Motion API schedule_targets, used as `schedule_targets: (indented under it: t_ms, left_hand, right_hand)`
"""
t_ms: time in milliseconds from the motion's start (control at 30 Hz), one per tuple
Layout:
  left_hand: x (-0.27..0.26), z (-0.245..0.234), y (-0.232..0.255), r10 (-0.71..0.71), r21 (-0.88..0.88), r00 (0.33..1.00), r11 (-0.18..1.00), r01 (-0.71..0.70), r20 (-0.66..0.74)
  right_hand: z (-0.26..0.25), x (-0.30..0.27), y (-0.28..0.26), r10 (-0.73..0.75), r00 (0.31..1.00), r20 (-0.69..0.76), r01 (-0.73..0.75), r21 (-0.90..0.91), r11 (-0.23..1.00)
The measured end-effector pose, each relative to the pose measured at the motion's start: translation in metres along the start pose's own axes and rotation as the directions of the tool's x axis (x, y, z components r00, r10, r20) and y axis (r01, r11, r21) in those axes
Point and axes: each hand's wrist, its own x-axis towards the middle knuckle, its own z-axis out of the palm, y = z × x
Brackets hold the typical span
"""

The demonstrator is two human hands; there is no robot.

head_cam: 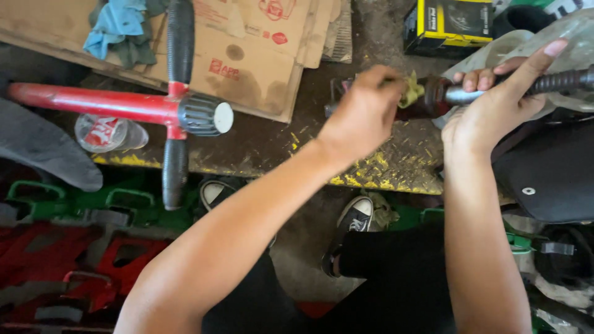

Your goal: The person wipes a red hydraulic pump tool with a green cloth, rotating it to clean different parts of its body and handle. They hold the tool steady with one hand while rubbing the cloth over its surfaces, then set it upright on the workbench.

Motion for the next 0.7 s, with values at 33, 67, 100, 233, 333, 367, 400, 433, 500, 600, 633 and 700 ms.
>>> schedule_targets:
  t_ms: [33,67,100,233,333,367,400,433,500,600,633,700]
  left_hand:
    - [-0.001,0.007,0.002,0.003,-0.004,1.0,1.0,-0.003,0.003]
    - [-0.003,0.013,0.004,0.211,0.246,0.977,0.949,-0.199,-0.026]
    - [-0.006,0.02,0.005,0.411,0.479,0.912,0.8,-0.362,0.003]
    - [-0.009,0.018,0.02,0.37,0.406,0.926,0.837,-0.366,0.072]
    - [-0.011,0.037,0.005,0.58,0.621,0.778,0.524,-0.583,0.242]
    - [-0.013,0.045,-0.001,0.586,0.637,0.77,0.498,-0.588,0.253]
    - [-0.017,0.052,-0.007,0.588,0.65,0.764,0.475,-0.593,0.266]
    - [-0.016,0.047,-0.007,0.585,0.651,0.765,0.475,-0.592,0.269]
    - [-0.011,0.034,-0.007,0.633,0.666,0.735,0.442,-0.601,0.242]
    - [-0.014,0.028,-0.007,0.584,0.665,0.771,0.473,-0.578,0.255]
    - [-0.015,0.031,-0.009,0.587,0.666,0.768,0.469,-0.579,0.255]
    - [-0.018,0.036,-0.013,0.589,0.665,0.768,0.471,-0.58,0.252]
  right_hand:
    - [-0.007,0.003,0.001,-0.004,1.0,-0.002,0.004,-0.004,1.0]
    - [-0.014,0.005,0.004,0.0,1.0,-0.003,0.0,0.017,1.0]
    - [-0.02,0.006,0.006,0.003,1.0,-0.003,-0.003,0.038,0.999]
    - [-0.015,0.003,-0.002,0.027,0.999,0.046,-0.029,0.041,0.999]
    - [-0.034,0.015,0.011,0.035,0.998,0.06,-0.04,0.074,0.996]
    - [-0.033,0.017,0.012,0.059,0.998,0.025,-0.061,0.109,0.992]
    - [-0.033,0.017,0.014,0.087,0.996,-0.012,-0.084,0.142,0.986]
    - [-0.033,0.016,0.014,0.09,0.996,-0.014,-0.088,0.144,0.986]
    - [-0.032,0.018,0.015,0.052,0.998,0.022,-0.054,0.112,0.992]
    - [-0.01,0.009,-0.004,0.138,0.99,0.026,-0.14,0.1,0.985]
    - [-0.011,0.008,-0.005,0.134,0.991,0.028,-0.137,0.102,0.985]
    - [-0.012,0.005,-0.006,0.179,0.984,0.004,-0.178,0.105,0.978]
